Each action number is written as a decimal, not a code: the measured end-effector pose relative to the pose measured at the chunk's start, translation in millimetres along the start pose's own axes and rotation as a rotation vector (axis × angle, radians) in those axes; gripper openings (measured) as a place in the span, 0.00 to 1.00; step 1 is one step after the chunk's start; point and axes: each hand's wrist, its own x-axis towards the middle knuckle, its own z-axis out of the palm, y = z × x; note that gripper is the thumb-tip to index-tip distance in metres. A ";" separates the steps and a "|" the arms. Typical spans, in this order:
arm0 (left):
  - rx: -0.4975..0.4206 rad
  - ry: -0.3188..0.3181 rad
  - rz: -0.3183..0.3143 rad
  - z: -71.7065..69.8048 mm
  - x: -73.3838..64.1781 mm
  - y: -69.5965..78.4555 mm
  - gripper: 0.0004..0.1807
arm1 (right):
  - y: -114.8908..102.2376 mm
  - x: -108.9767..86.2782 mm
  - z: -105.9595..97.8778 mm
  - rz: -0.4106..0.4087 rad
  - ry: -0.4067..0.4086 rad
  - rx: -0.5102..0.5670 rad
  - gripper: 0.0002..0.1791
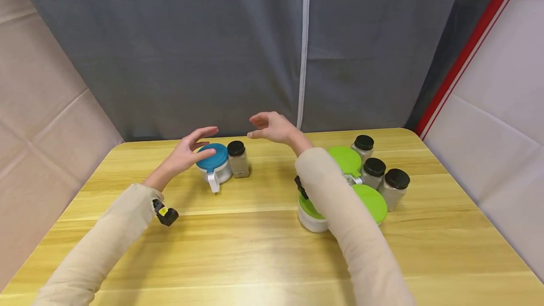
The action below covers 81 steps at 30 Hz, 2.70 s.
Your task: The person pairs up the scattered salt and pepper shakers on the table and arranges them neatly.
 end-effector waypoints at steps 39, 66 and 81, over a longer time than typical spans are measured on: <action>0.008 -0.100 0.071 40.9 -0.6 22.2 0.30 | 22.3 -58.9 -68.7 0.007 -0.006 -0.124 0.28; 0.232 -0.151 0.231 112.2 -13.7 45.7 0.32 | 41.5 -106.6 -94.0 -0.012 0.012 -0.200 0.27; 0.244 -0.211 0.168 143.2 -24.3 52.6 0.39 | 64.9 -152.2 -109.2 0.036 0.109 -0.201 0.26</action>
